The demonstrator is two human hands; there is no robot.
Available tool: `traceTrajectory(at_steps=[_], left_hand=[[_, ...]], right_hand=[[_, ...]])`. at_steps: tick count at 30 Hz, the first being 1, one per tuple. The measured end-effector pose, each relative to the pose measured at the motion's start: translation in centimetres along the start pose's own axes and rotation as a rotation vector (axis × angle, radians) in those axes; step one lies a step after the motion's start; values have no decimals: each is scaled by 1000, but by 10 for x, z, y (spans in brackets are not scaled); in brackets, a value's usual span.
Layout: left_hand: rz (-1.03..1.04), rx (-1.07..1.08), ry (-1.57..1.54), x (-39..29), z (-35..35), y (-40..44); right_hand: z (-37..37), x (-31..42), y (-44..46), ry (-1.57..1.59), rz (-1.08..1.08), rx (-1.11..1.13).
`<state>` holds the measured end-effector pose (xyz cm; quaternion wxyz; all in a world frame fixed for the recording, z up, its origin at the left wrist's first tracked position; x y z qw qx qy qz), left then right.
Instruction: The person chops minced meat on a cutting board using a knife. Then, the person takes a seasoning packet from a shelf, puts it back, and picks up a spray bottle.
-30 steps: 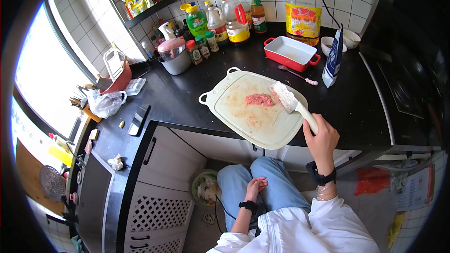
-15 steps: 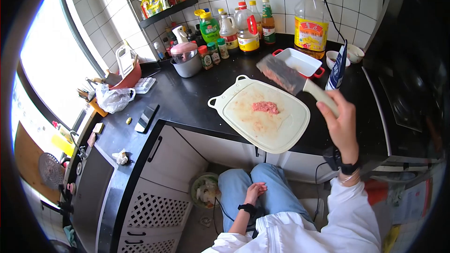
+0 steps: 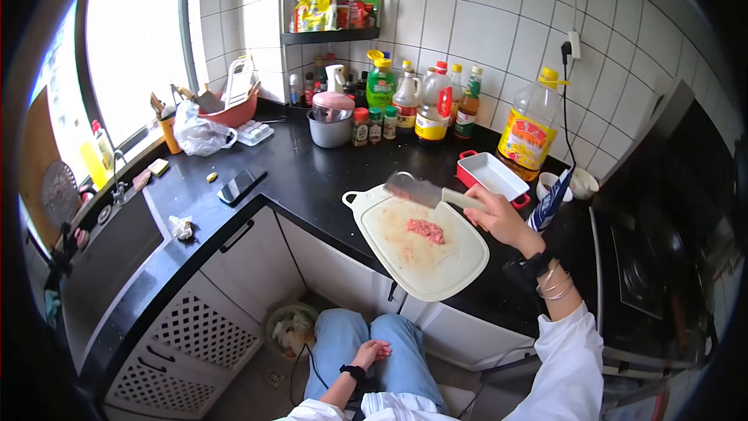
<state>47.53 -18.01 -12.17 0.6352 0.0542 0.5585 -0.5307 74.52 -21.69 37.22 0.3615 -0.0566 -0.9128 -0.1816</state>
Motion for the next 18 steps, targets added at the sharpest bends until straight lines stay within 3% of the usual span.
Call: traceTrajectory(at_steps=[3,5,9,13,15,17,18], left_hand=[[8,-23,-2,3,-2,-2],[14,-36,-11,3,-2,-1],[-2,-68,5,-2,-1,-4],[56,-75,-9,6,-5,6],[84,-99,21,4,-4,5],[106,-95,45,2,-2,4],[103,-98,39,1,-1,2]], right_hand=[[4,-1,13,-15,-58,9],[-4,2,22,206,-60,-64],[-30,25,35,537,-267,-292],[-3,11,31,346,-183,37],[4,-8,27,-76,-98,93],[11,-9,23,-240,61,259],[14,-14,25,-283,-137,222]])
Point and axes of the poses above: each hand's wrist, its own y-axis towards the middle knuckle, its own z-axis out of the palm, x = y × z, the point moved 6 cm from there along y, towards the middle knuckle, and after that the axes turned 2 degrees about -y, right-handed, at the moved point
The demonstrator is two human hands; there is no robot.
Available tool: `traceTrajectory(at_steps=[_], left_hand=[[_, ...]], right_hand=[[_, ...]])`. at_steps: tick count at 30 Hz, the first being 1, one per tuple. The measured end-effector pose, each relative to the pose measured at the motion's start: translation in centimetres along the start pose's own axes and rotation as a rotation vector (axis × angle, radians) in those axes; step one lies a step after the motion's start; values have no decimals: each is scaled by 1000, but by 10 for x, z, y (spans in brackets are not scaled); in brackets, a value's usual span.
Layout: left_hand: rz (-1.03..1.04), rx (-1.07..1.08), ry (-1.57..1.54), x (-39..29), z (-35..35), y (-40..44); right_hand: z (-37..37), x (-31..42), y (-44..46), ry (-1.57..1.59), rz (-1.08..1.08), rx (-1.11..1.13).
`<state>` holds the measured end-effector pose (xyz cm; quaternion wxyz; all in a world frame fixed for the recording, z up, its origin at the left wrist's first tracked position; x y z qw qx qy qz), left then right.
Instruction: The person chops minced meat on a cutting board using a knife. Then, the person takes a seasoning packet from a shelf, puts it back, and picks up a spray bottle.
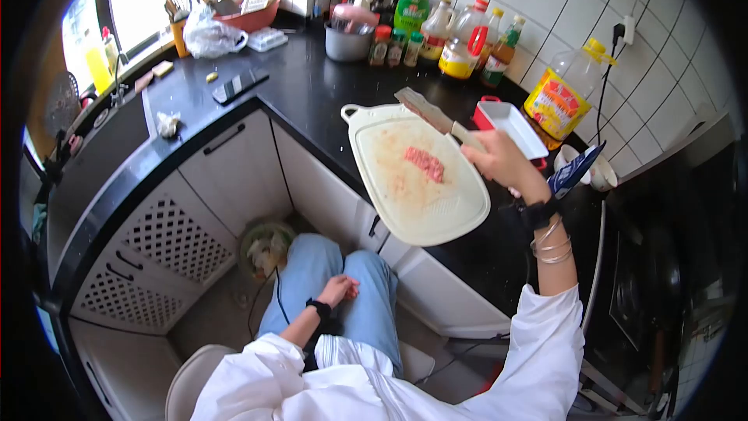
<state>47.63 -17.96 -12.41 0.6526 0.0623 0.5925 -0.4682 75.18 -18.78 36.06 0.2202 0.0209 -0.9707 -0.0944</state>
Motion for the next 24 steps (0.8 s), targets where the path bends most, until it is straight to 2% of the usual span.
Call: traceTrajectory(at_steps=[1,3,5,9,10,13,17,18,21,23,24], left_hand=[[-1,-1,0,-2,0,-2],[-9,-11,12,-4,1,-5],[-13,-18,26,-9,2,-8],[-31,-10,49,-11,2,-9],[-36,-14,49,-11,2,-9],[-41,-23,43,-13,3,-10],[-45,-32,44,-10,3,-9],[-45,-35,48,-12,2,-9],[-65,-42,40,-15,4,-12],[-64,-42,44,-16,5,-13],[-62,-43,46,-16,5,-13]], right_hand=[[0,-5,1,44,-19,-27],[-7,-10,0,201,87,-110],[-5,-12,-1,283,81,-61],[14,-27,-3,-173,54,227],[13,-34,-6,-182,128,214],[1,-32,-6,-306,144,169],[-21,-33,-4,229,130,-101],[-24,-28,-5,236,164,-110],[-3,-28,-2,338,93,12],[14,-33,-6,37,194,252],[17,-33,-8,-6,214,313]])
Point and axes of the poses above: each hand's wrist, its own y-axis towards the middle knuckle, its own z-axis out of the palm, x = y × z, the point moved 6 cm from there along y, towards the middle knuckle, and after that the axes turned 2 degrees about -y, right-handed, at the moved point
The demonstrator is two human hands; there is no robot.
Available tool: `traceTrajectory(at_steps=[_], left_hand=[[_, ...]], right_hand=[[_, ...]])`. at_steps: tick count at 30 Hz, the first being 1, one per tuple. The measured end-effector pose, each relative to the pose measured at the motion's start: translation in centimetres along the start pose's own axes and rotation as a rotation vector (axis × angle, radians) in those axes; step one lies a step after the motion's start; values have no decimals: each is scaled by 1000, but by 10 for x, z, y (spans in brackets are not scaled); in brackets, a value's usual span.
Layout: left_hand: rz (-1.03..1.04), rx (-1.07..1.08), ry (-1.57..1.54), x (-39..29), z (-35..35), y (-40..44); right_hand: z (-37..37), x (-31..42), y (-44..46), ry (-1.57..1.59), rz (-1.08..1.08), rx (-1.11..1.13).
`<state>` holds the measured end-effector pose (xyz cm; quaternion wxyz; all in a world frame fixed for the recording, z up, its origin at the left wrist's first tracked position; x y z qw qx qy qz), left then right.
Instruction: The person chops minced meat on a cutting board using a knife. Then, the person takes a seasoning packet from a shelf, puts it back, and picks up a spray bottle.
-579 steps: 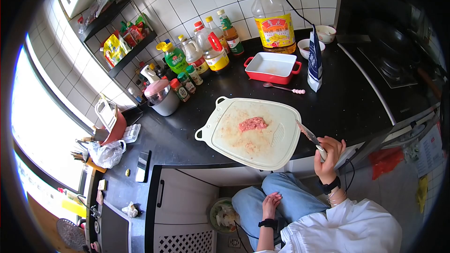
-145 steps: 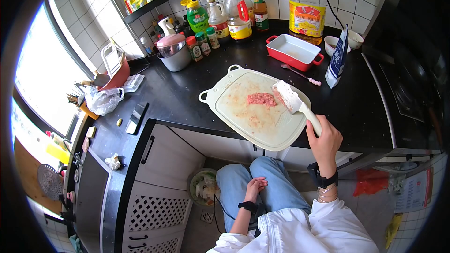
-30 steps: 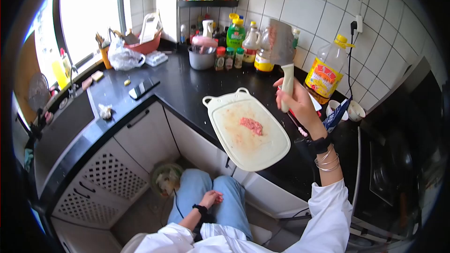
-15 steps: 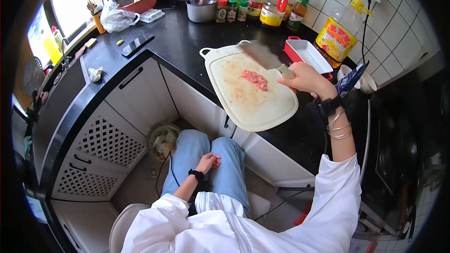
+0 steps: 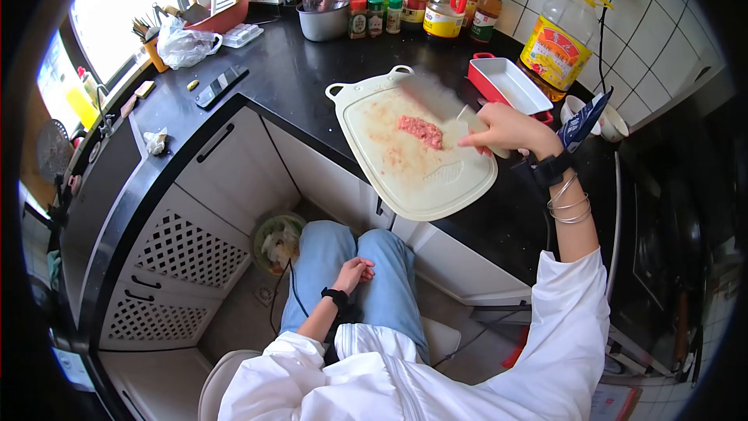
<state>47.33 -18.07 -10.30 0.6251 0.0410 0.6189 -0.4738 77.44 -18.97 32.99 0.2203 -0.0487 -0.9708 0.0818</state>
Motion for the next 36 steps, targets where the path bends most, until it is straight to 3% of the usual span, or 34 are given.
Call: traceTrajectory(at_steps=[1,4,8,12,15,18,22,25,29,30,36], left_hand=[[-1,0,0,0,0,-1],[1,1,2,-2,0,-2],[0,5,11,1,0,0],[-2,5,16,-1,0,-1],[-17,5,-8,-1,1,-2],[-12,8,-10,-1,1,-2],[-14,8,-6,0,1,-1],[-6,15,2,0,1,0],[6,10,-5,2,0,-1],[10,11,-5,1,0,-1],[0,0,7,1,0,-1]], right_hand=[[3,0,-1,-45,27,57],[-13,2,-2,-62,-5,-65],[-41,19,-19,279,-112,-364],[-13,13,-11,257,-111,-55],[7,1,-6,-134,-33,172],[-14,13,-16,-25,112,69],[-41,17,-20,162,-129,-267],[-37,21,-21,232,-113,-230],[-3,1,-8,-115,-81,77],[-6,1,-10,-193,-53,31],[-45,25,-20,160,-121,-450]])
Point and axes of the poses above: each hand's wrist, its own y-axis towards the middle knuckle, its own z-axis out of the palm, x = y × z, the point moved 6 cm from there along y, towards the middle knuckle, and after that the axes turned 2 degrees about -y, right-handed, at the moved point
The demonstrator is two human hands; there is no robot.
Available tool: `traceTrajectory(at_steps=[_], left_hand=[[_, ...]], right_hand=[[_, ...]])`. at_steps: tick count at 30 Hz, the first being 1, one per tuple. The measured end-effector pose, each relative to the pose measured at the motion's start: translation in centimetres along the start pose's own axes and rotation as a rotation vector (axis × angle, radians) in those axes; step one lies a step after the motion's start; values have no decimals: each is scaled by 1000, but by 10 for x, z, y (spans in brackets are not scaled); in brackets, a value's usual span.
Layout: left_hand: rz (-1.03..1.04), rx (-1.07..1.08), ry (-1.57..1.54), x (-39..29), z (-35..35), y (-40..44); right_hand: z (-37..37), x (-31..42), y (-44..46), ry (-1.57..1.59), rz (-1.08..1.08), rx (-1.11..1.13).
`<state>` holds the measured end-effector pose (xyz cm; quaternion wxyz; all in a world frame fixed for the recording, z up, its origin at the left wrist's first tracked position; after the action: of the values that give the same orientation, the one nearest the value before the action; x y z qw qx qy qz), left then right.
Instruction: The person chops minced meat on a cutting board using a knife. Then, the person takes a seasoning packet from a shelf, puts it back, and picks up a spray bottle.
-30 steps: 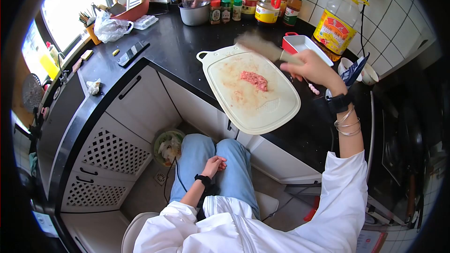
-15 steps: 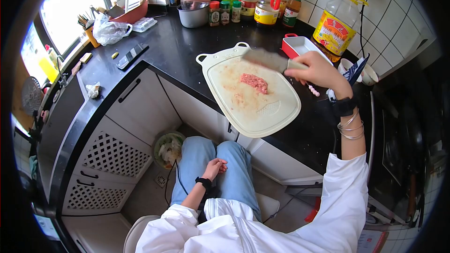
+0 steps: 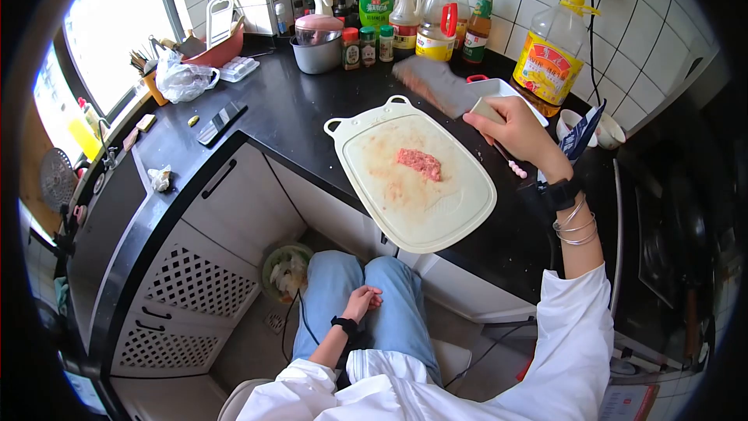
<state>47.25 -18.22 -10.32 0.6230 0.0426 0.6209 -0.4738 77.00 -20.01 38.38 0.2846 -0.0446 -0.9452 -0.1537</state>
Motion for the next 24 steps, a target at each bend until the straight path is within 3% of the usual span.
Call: traceTrajectory(at_steps=[2,6,9,10,13,16,21,23,24], left_hand=[[3,2,9,0,-2,2],[-2,9,11,3,-2,2],[-1,6,2,3,-3,3],[-1,6,-5,4,-2,3],[-5,6,1,1,-1,2],[-20,-6,-10,0,-1,1],[-10,0,11,2,-1,4],[-1,3,3,3,-3,4],[3,0,-5,1,-3,2]], right_hand=[[4,-6,2,94,19,-24],[45,-34,-1,-357,18,422],[46,-29,0,-473,-56,356],[37,-24,3,-416,-112,304],[-3,-2,0,-34,-13,-22],[-20,14,-7,118,36,-137],[40,-25,3,-229,-40,371],[55,-35,-1,-342,5,489],[46,-21,-1,-286,41,433]])
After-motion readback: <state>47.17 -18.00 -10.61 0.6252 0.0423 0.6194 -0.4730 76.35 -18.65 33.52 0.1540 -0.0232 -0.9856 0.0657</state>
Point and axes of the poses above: each hand's wrist, its own y-axis towards the middle knuckle, its own z-axis out of the palm, x = y × z, the point moved 6 cm from there along y, towards the middle knuckle, and after that the axes turned 2 degrees about -y, right-handed, at the moved point
